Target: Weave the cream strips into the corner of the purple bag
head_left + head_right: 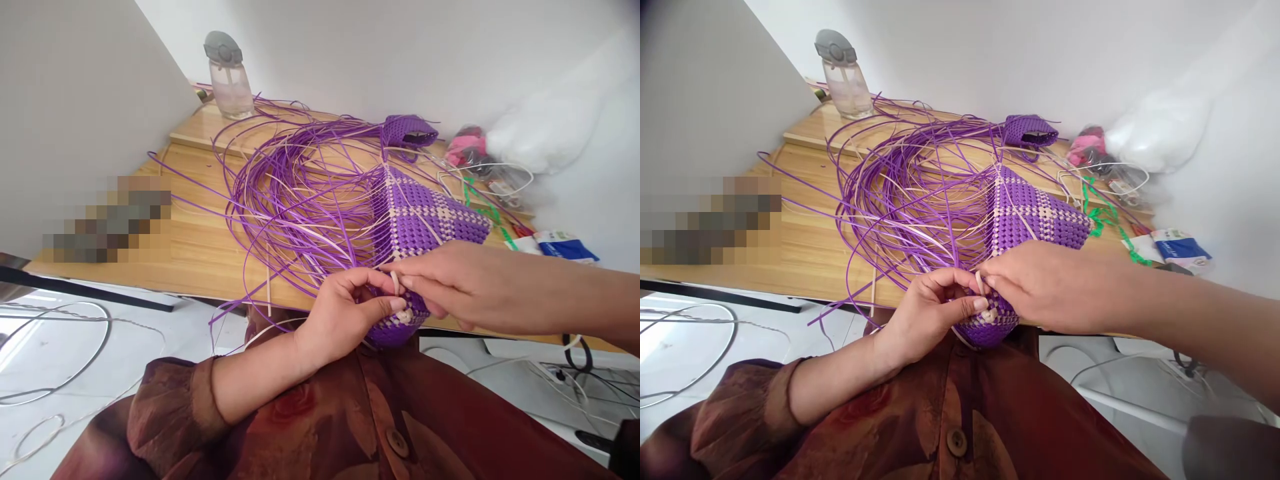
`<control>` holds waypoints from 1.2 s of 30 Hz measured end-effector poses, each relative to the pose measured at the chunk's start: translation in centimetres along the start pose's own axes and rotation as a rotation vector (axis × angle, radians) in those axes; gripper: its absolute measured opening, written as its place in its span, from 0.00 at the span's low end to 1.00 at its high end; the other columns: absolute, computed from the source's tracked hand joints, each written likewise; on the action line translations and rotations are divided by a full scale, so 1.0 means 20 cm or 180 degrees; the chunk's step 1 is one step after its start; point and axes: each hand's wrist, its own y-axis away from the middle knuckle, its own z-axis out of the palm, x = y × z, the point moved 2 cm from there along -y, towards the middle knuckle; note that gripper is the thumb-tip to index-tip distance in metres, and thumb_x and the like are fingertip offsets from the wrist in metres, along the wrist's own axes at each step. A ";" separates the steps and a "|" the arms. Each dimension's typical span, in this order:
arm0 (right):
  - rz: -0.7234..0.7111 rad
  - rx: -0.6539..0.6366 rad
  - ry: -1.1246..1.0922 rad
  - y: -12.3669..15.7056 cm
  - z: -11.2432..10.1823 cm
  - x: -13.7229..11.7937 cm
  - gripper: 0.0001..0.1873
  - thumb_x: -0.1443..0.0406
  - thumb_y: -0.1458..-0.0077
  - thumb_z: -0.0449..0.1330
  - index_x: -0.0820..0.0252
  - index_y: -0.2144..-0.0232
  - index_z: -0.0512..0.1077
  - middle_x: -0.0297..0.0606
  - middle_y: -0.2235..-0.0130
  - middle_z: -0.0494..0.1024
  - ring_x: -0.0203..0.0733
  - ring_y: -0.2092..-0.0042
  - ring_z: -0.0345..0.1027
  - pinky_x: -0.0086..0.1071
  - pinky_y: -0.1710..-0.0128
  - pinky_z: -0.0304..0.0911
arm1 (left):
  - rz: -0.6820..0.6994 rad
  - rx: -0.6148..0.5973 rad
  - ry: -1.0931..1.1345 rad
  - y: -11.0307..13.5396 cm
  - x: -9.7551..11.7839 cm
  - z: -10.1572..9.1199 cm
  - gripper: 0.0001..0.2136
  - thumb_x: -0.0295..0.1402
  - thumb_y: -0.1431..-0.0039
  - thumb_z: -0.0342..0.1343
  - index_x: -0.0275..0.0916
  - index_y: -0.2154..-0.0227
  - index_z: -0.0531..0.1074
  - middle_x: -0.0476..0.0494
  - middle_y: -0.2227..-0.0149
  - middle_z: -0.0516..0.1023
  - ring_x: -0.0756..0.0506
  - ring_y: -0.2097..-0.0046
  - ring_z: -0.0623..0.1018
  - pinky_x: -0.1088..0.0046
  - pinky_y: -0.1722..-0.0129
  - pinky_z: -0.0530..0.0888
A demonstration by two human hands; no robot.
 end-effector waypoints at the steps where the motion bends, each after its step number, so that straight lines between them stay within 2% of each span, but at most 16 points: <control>1: 0.0145 -0.0132 -0.0031 0.01 0.01 -0.01 0.16 0.59 0.32 0.54 0.55 0.73 0.70 0.35 0.76 0.78 0.39 0.78 0.69 0.33 0.78 0.58 | -0.0008 0.0007 0.0042 0.00 0.00 0.00 0.19 0.41 0.55 0.80 0.36 0.69 0.79 0.48 0.69 0.79 0.53 0.71 0.72 0.75 0.71 0.70; 3: 0.0320 -0.0411 -0.0411 0.04 0.03 -0.01 0.10 0.60 0.33 0.55 0.54 0.67 0.72 0.35 0.72 0.81 0.41 0.74 0.76 0.31 0.76 0.65 | -0.0045 0.0015 0.0113 0.00 -0.01 0.00 0.20 0.42 0.55 0.80 0.36 0.69 0.78 0.48 0.69 0.79 0.53 0.72 0.72 0.76 0.73 0.70; 4: 0.0355 -0.0512 -0.0721 0.04 0.05 -0.01 0.08 0.60 0.34 0.55 0.53 0.61 0.74 0.36 0.69 0.83 0.42 0.71 0.78 0.31 0.75 0.68 | -0.0077 0.0031 0.0147 0.00 -0.01 -0.01 0.20 0.42 0.56 0.80 0.36 0.69 0.78 0.48 0.69 0.79 0.53 0.72 0.72 0.76 0.74 0.70; 5: 0.0397 -0.0566 -0.1033 0.05 0.07 0.00 0.11 0.60 0.34 0.56 0.52 0.53 0.74 0.36 0.67 0.84 0.43 0.70 0.80 0.31 0.74 0.71 | -0.0116 0.0053 0.0178 0.00 -0.02 -0.01 0.21 0.42 0.56 0.81 0.36 0.69 0.78 0.48 0.69 0.79 0.53 0.72 0.72 0.76 0.74 0.70; 7: 0.0541 -0.0573 -0.1545 0.05 0.11 0.01 0.26 0.60 0.33 0.56 0.50 0.34 0.66 0.37 0.65 0.84 0.43 0.68 0.81 0.30 0.72 0.73 | -0.0208 0.0065 0.0188 0.00 -0.02 -0.02 0.21 0.43 0.56 0.80 0.35 0.68 0.79 0.49 0.70 0.78 0.53 0.73 0.71 0.76 0.75 0.67; 9: 0.0635 -0.0478 -0.1806 0.04 0.16 0.02 0.38 0.59 0.31 0.56 0.48 0.23 0.52 0.37 0.65 0.83 0.42 0.69 0.81 0.29 0.72 0.73 | -0.0263 -0.0013 0.0116 0.00 -0.02 -0.02 0.20 0.44 0.53 0.79 0.35 0.67 0.81 0.50 0.72 0.77 0.54 0.75 0.68 0.75 0.74 0.64; 11: 0.0600 -0.0333 -0.1876 0.03 0.19 0.01 0.41 0.57 0.28 0.53 0.45 0.20 0.42 0.35 0.66 0.82 0.41 0.69 0.81 0.28 0.73 0.72 | -0.0242 -0.0109 0.0072 0.00 -0.02 -0.01 0.18 0.44 0.51 0.78 0.34 0.68 0.83 0.50 0.72 0.77 0.54 0.73 0.69 0.74 0.70 0.65; 14: 0.0399 -0.0225 -0.1688 0.04 0.20 0.00 0.41 0.56 0.26 0.50 0.42 0.19 0.38 0.35 0.66 0.83 0.39 0.69 0.80 0.27 0.73 0.71 | -0.0225 -0.0030 0.0190 0.00 -0.02 0.00 0.18 0.44 0.53 0.79 0.34 0.72 0.81 0.48 0.72 0.79 0.52 0.69 0.72 0.73 0.65 0.67; 18: 0.0257 -0.0106 -0.0835 0.11 0.17 0.08 0.45 0.52 0.27 0.53 0.46 0.19 0.36 0.36 0.63 0.85 0.43 0.66 0.81 0.34 0.67 0.74 | -0.0373 0.0165 0.0283 0.01 -0.03 0.00 0.19 0.42 0.57 0.80 0.35 0.74 0.79 0.49 0.73 0.78 0.53 0.70 0.71 0.74 0.67 0.66; 21: 0.0222 0.0356 -0.0224 0.16 0.13 0.17 0.36 0.47 0.29 0.53 0.48 0.24 0.56 0.37 0.66 0.84 0.47 0.68 0.78 0.37 0.70 0.69 | -0.0370 0.0206 0.0311 0.02 -0.03 0.00 0.19 0.39 0.59 0.81 0.35 0.73 0.79 0.48 0.71 0.79 0.52 0.69 0.73 0.74 0.66 0.68; 23: 0.0072 0.0616 0.0149 0.16 0.10 0.18 0.24 0.48 0.29 0.51 0.49 0.40 0.73 0.37 0.70 0.81 0.46 0.72 0.73 0.37 0.72 0.62 | -0.0301 0.0210 0.0282 0.02 -0.03 0.00 0.19 0.38 0.60 0.82 0.35 0.71 0.79 0.48 0.69 0.80 0.52 0.68 0.75 0.74 0.65 0.71; 25: -0.0327 0.0824 0.0501 0.12 0.06 0.13 0.20 0.51 0.29 0.49 0.52 0.56 0.78 0.38 0.69 0.80 0.45 0.70 0.72 0.37 0.70 0.60 | -0.0201 0.0252 0.0122 0.03 -0.02 0.00 0.19 0.37 0.59 0.81 0.36 0.70 0.78 0.48 0.69 0.80 0.51 0.68 0.75 0.74 0.65 0.71; 27: -0.0759 0.0828 0.0660 0.05 0.03 0.06 0.19 0.55 0.31 0.50 0.54 0.64 0.79 0.40 0.65 0.82 0.44 0.66 0.73 0.37 0.65 0.61 | -0.0124 0.0325 -0.0124 0.04 -0.01 0.00 0.20 0.36 0.59 0.81 0.37 0.67 0.77 0.50 0.71 0.79 0.51 0.69 0.75 0.74 0.66 0.71; 29: -0.0796 0.0407 0.0586 -0.05 -0.02 0.01 0.15 0.60 0.36 0.54 0.55 0.67 0.80 0.38 0.66 0.82 0.40 0.66 0.72 0.34 0.65 0.61 | -0.0102 0.0406 -0.0370 0.05 0.00 0.00 0.23 0.35 0.58 0.81 0.38 0.64 0.75 0.51 0.72 0.78 0.51 0.70 0.74 0.74 0.68 0.69; 33: -0.0246 -0.0835 0.0374 -0.23 -0.11 -0.06 0.09 0.66 0.44 0.60 0.58 0.73 0.80 0.30 0.77 0.72 0.31 0.77 0.59 0.28 0.77 0.50 | -0.0118 0.0555 -0.0670 0.06 0.01 -0.01 0.27 0.35 0.57 0.81 0.40 0.59 0.71 0.54 0.74 0.77 0.51 0.71 0.73 0.74 0.69 0.67; 36: -0.0217 -0.1462 0.0439 -0.30 -0.13 -0.12 0.14 0.72 0.47 0.59 0.60 0.83 0.72 0.27 0.82 0.65 0.27 0.81 0.52 0.25 0.80 0.45 | -0.0088 0.0548 -0.0688 0.07 0.01 -0.01 0.28 0.35 0.56 0.80 0.41 0.58 0.68 0.55 0.74 0.78 0.50 0.70 0.74 0.72 0.66 0.69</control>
